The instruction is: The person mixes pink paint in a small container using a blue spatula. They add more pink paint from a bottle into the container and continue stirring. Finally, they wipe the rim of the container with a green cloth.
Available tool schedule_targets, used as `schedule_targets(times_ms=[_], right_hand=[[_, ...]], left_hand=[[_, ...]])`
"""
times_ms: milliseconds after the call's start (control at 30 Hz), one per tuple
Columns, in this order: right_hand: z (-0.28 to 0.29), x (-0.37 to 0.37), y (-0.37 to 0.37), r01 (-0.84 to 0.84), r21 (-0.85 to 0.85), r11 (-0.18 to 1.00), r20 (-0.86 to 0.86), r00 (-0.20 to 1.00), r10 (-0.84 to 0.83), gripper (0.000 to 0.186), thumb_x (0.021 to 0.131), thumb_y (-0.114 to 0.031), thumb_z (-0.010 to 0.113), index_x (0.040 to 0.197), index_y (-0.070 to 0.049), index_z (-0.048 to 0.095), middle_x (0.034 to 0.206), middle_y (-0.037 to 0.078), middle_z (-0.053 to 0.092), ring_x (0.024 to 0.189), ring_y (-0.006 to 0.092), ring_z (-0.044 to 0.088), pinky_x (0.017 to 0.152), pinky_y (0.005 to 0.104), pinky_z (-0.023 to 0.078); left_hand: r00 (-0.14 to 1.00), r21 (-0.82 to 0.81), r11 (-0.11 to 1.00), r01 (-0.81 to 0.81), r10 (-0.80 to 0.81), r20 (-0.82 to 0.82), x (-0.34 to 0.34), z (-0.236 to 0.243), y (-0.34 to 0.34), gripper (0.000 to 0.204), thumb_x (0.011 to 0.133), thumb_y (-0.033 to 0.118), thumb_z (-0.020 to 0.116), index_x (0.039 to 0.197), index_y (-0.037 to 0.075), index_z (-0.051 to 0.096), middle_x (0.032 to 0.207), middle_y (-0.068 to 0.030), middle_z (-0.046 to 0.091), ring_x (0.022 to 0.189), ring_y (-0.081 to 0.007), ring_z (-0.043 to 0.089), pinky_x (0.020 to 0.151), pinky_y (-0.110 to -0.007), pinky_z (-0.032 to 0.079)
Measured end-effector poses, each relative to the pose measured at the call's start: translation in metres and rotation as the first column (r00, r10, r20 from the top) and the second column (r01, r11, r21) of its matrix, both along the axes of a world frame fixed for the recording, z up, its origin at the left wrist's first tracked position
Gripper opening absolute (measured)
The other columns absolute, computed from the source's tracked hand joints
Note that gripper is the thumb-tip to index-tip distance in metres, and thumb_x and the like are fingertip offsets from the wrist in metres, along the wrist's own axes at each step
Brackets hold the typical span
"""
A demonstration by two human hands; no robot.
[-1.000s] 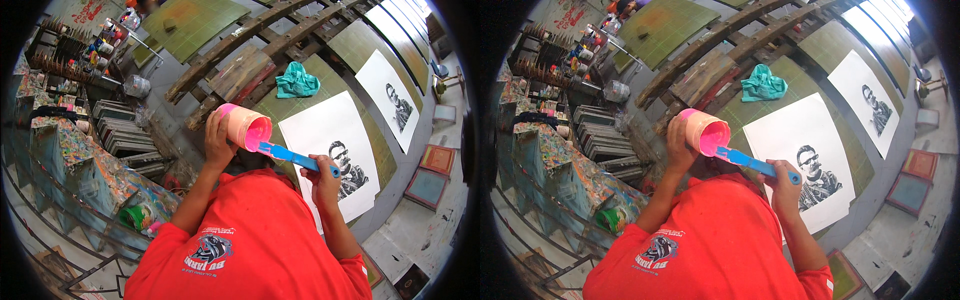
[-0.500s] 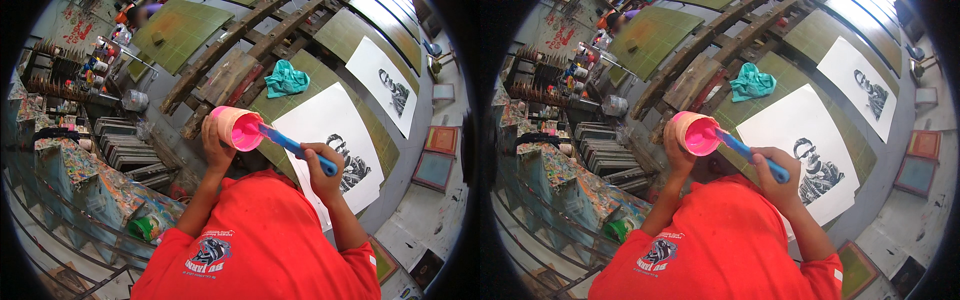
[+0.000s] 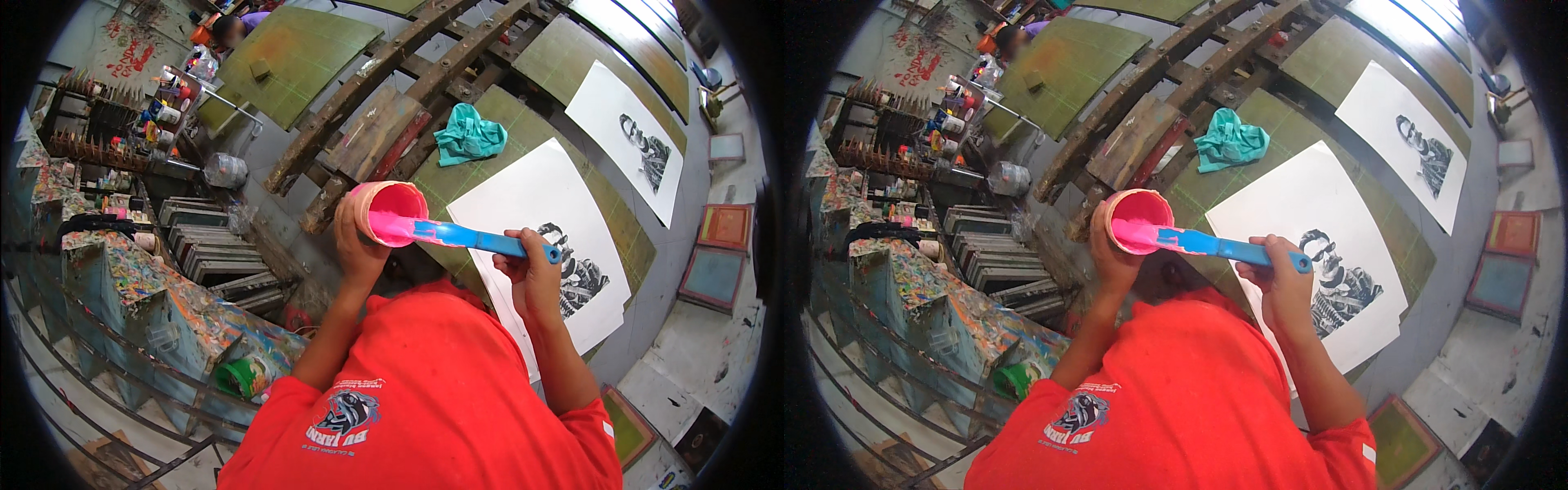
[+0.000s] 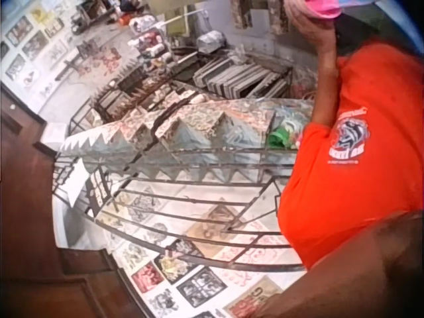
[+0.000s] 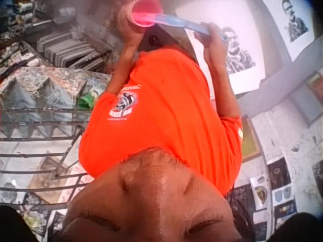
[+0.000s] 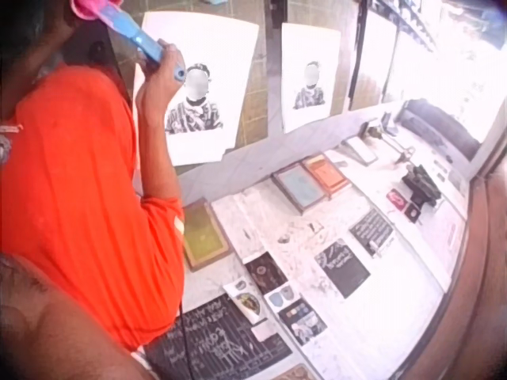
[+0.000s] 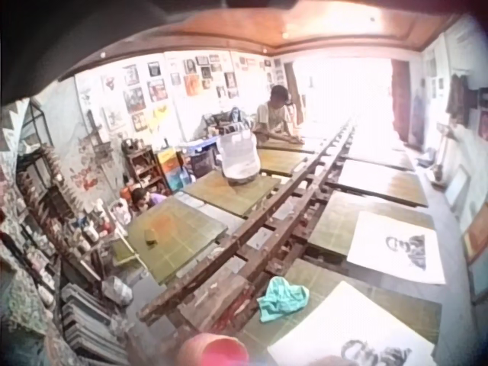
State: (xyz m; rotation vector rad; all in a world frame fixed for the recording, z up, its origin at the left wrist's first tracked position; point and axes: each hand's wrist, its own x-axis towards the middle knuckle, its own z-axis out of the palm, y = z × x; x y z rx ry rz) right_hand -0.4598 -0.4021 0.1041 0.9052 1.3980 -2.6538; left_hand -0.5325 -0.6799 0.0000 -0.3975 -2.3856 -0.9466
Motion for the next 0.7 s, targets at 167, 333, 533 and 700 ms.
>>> schedule_targets(times_ms=[167,333,533,700], right_hand=[[-0.006,0.008,0.013,0.089,-0.018,0.996,-0.011,0.996,-0.089,0.032,0.101,-0.025,0.059,0.103,0.007,0.062,0.085,0.015,0.066,0.065,0.0225,0.067,0.060,0.0302,0.056],[-0.008,0.014,0.029,0.171,0.000,0.985,-0.031,0.985,-0.171,0.032,0.101,-0.025,0.059,0.101,0.007,0.063,0.085,0.014,0.066,0.064,0.0222,0.066,0.059,0.0305,0.055],[-0.016,0.015,0.035,0.228,0.005,0.974,-0.057,0.972,-0.227,0.030,0.100,-0.024,0.060,0.101,0.005,0.064,0.085,0.013,0.066,0.064,0.0216,0.066,0.058,0.0313,0.056],[-0.020,0.012,0.031,0.238,0.026,0.971,-0.075,0.969,-0.235,0.029,0.100,-0.024,0.061,0.099,0.005,0.064,0.086,0.015,0.068,0.062,0.0232,0.068,0.057,0.0326,0.058]], left_hand=[[0.974,0.170,0.984,-0.046,0.006,0.228,0.008,-0.005,0.017,0.104,0.062,0.031,0.096,0.144,0.001,0.042,0.140,-0.0205,0.055,0.128,-0.0377,0.056,0.107,-0.045,0.045],[0.947,0.305,0.952,-0.019,-0.080,0.310,0.008,0.003,0.034,0.100,0.059,0.025,0.098,0.143,0.006,0.045,0.135,-0.0161,0.060,0.123,-0.0341,0.061,0.102,-0.042,0.050],[0.925,0.380,0.925,0.026,-0.167,0.342,0.005,0.001,0.044,0.097,0.060,0.020,0.097,0.142,0.008,0.047,0.134,-0.0142,0.061,0.123,-0.0313,0.061,0.102,-0.041,0.050],[0.915,0.438,0.898,0.034,-0.205,0.348,0.003,-0.008,0.050,0.093,0.059,0.016,0.096,0.140,0.007,0.050,0.134,-0.0132,0.061,0.124,-0.0282,0.061,0.103,-0.039,0.050]])
